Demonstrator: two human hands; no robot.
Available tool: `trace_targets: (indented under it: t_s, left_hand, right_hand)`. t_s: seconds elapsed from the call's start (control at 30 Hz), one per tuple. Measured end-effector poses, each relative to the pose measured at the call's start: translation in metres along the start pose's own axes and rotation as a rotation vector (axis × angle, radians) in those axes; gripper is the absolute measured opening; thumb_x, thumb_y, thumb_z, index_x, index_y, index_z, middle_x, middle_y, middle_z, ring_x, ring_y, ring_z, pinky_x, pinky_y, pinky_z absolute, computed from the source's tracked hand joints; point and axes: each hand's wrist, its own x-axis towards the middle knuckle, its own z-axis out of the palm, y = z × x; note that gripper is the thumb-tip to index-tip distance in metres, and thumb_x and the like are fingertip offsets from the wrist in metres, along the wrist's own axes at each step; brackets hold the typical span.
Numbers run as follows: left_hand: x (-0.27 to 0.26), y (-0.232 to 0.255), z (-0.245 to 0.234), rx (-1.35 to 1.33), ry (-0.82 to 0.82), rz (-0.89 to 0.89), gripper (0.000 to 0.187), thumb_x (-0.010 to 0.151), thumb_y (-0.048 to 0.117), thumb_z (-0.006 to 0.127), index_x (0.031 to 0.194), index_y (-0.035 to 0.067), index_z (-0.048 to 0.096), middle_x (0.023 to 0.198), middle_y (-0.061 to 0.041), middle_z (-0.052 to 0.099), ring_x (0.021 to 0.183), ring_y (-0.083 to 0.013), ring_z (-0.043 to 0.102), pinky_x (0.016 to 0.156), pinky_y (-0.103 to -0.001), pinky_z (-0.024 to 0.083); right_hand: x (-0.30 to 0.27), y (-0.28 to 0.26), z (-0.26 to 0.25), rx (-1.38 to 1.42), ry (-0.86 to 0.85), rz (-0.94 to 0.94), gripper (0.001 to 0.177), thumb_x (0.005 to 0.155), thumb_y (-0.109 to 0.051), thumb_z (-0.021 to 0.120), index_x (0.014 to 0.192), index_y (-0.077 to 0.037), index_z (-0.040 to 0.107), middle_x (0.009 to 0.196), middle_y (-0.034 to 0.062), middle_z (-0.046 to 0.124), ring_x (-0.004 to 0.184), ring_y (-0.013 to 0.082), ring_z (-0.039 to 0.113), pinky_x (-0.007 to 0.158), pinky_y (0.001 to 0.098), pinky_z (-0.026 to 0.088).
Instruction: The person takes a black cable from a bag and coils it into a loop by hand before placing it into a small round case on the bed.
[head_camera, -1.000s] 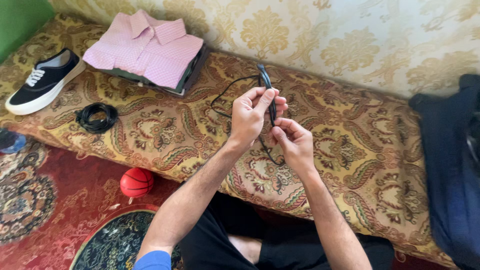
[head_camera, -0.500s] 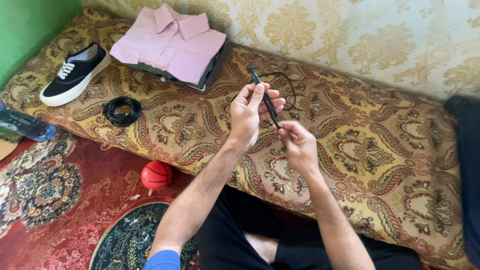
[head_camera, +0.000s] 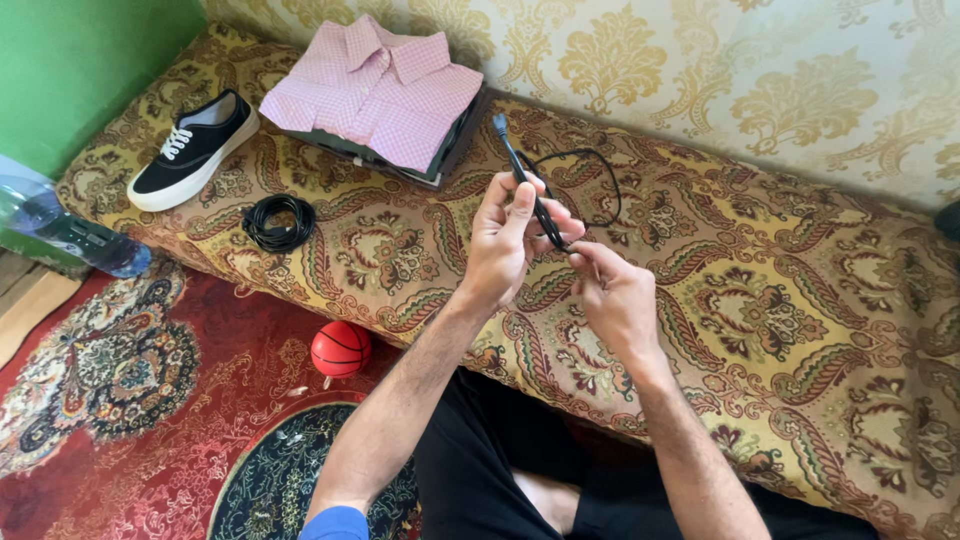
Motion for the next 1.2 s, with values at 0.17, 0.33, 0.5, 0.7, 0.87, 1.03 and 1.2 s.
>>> trace_targets:
  t_s: [0.17,0.33,0.5,0.7,0.87,1.03,1.2]
  left_hand:
    - [-0.007,-0.002,-0.014,-0.184,-0.102,0.057,0.021,0.115,0.029,0.047,0.124,0.010,0.050,0.095,-0.010,0.065,0.092,-0.0241,0.071,0.083,-0.042,0.061]
    - [-0.019,-0.013,-0.020,-0.362,-0.066,0.062,0.020,0.114,0.031,0.047,0.122,0.012,0.050,0.093,-0.007,0.063,0.092,-0.0229,0.068,0.094,-0.047,0.059]
    - [-0.024,-0.029,-0.013,-0.474,0.019,0.075,0.021,0.112,0.032,0.049,0.121,0.014,0.051,0.090,-0.005,0.061,0.091,-0.0201,0.068,0.101,-0.049,0.058]
    - [-0.022,-0.039,-0.009,-0.586,0.052,0.059,0.022,0.110,0.035,0.050,0.119,0.015,0.052,0.089,-0.001,0.060,0.088,-0.0171,0.067,0.099,-0.048,0.058]
    - [-0.020,-0.046,-0.010,-0.635,-0.011,0.045,0.024,0.113,0.036,0.049,0.120,0.014,0.052,0.088,-0.001,0.060,0.086,-0.0153,0.066,0.097,-0.045,0.059]
    - [-0.024,-0.043,-0.009,-0.637,-0.078,0.007,0.025,0.113,0.036,0.045,0.120,0.013,0.052,0.085,-0.002,0.058,0.083,-0.0152,0.065,0.095,-0.044,0.059]
    - [-0.029,-0.047,-0.008,-0.652,-0.146,-0.077,0.028,0.115,0.036,0.042,0.120,0.011,0.052,0.079,-0.002,0.052,0.073,-0.0144,0.060,0.088,-0.042,0.059]
  right_hand:
    - [0.009,0.022,0.012,0.886,-0.176,0.159,0.028,0.104,-0.012,0.056,0.127,-0.003,0.068,0.109,0.0124,0.076,0.092,0.0221,0.075,0.075,0.0364,0.061]
    - [0.019,0.056,0.033,1.406,0.030,0.264,0.021,0.102,-0.011,0.059,0.122,-0.009,0.061,0.116,0.0112,0.073,0.100,0.0216,0.072,0.089,0.0379,0.062]
    - [0.025,0.079,0.057,1.650,0.194,0.354,0.013,0.103,-0.016,0.067,0.106,-0.009,0.056,0.114,0.0091,0.073,0.105,0.0197,0.073,0.091,0.0342,0.061]
    - [0.028,0.080,0.052,1.844,0.035,0.293,0.026,0.095,-0.025,0.070,0.117,-0.012,0.071,0.104,0.0001,0.072,0.096,0.0120,0.069,0.085,0.0271,0.059]
    - [0.027,0.082,0.039,1.899,-0.116,0.238,0.018,0.097,-0.029,0.070,0.106,-0.013,0.069,0.097,-0.0020,0.070,0.093,0.0124,0.066,0.081,0.0285,0.058]
    - [0.026,0.083,0.026,1.722,-0.117,0.283,0.017,0.101,-0.026,0.067,0.102,-0.010,0.067,0.086,0.0017,0.068,0.078,0.0136,0.065,0.069,0.0296,0.057]
    - [0.027,0.081,0.009,1.503,-0.119,0.390,0.012,0.102,-0.019,0.066,0.105,-0.007,0.063,0.083,0.0028,0.068,0.069,0.0131,0.065,0.061,0.0289,0.055]
